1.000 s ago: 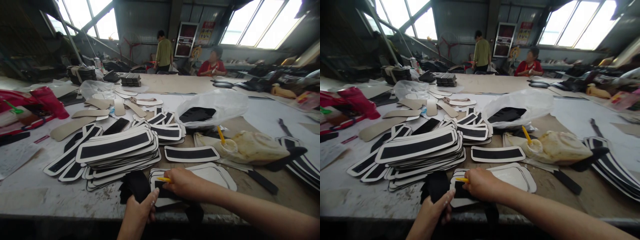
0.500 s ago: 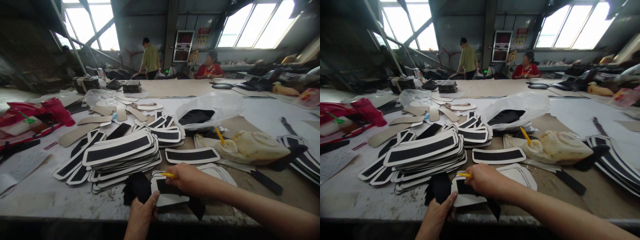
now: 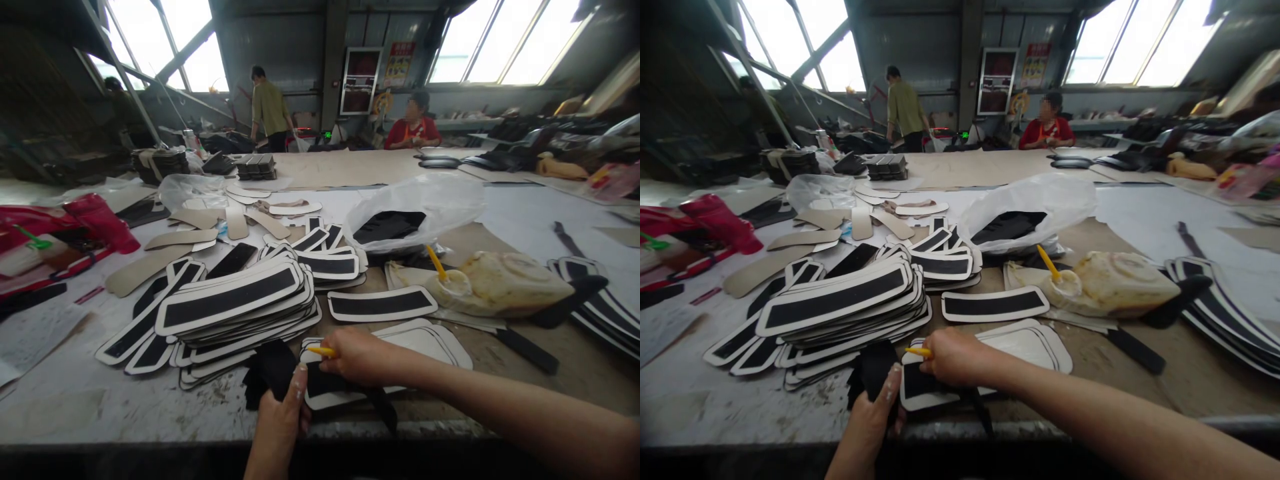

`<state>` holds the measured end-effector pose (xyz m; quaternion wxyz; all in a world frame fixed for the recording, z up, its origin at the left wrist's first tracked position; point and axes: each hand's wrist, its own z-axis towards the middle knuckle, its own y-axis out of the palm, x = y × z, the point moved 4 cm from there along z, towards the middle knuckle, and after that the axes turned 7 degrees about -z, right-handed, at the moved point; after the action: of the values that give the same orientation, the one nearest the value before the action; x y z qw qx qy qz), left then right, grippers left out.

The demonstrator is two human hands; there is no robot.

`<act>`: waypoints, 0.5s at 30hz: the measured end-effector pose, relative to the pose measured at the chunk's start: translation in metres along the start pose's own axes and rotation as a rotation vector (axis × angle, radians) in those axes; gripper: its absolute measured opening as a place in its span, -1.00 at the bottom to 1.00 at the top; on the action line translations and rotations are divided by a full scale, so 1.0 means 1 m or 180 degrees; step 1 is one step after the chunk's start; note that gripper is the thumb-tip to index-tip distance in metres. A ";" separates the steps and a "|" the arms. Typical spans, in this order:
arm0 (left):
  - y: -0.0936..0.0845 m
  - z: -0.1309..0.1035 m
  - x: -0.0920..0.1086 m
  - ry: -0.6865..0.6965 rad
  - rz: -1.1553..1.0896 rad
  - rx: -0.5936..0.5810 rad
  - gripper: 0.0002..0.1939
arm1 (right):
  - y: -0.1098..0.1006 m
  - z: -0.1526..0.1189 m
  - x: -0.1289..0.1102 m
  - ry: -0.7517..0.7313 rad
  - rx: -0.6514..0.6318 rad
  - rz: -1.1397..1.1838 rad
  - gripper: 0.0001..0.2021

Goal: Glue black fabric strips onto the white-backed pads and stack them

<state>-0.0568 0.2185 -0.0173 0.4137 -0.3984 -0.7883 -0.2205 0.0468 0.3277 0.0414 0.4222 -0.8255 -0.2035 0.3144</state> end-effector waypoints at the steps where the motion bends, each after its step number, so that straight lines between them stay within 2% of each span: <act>1: 0.001 0.001 0.001 0.0067 0.0047 0.0048 -0.54 | 0.001 0.000 0.000 -0.0023 0.0008 -0.0036 -0.81; 5: 0.003 0.007 -0.001 0.0235 0.0171 0.0075 -0.65 | 0.002 0.003 -0.002 -0.0070 0.0059 -0.0203 -0.78; 10: 0.002 0.011 -0.003 0.0290 0.0236 -0.0007 -0.61 | -0.007 -0.011 0.000 -0.0059 0.0001 -0.0378 -0.75; 12: 0.002 0.010 -0.002 0.0303 0.0206 -0.0052 -0.57 | -0.016 -0.028 0.011 -0.0021 -0.0021 -0.0436 -0.76; 15: 0.000 0.007 -0.001 0.0268 0.0219 -0.0028 -0.54 | -0.027 -0.060 0.045 0.0247 0.0033 -0.0315 -0.80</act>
<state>-0.0599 0.2229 -0.0220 0.4521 -0.4175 -0.7550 -0.2262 0.1185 0.3356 0.0746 0.4491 -0.8238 -0.2259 0.2621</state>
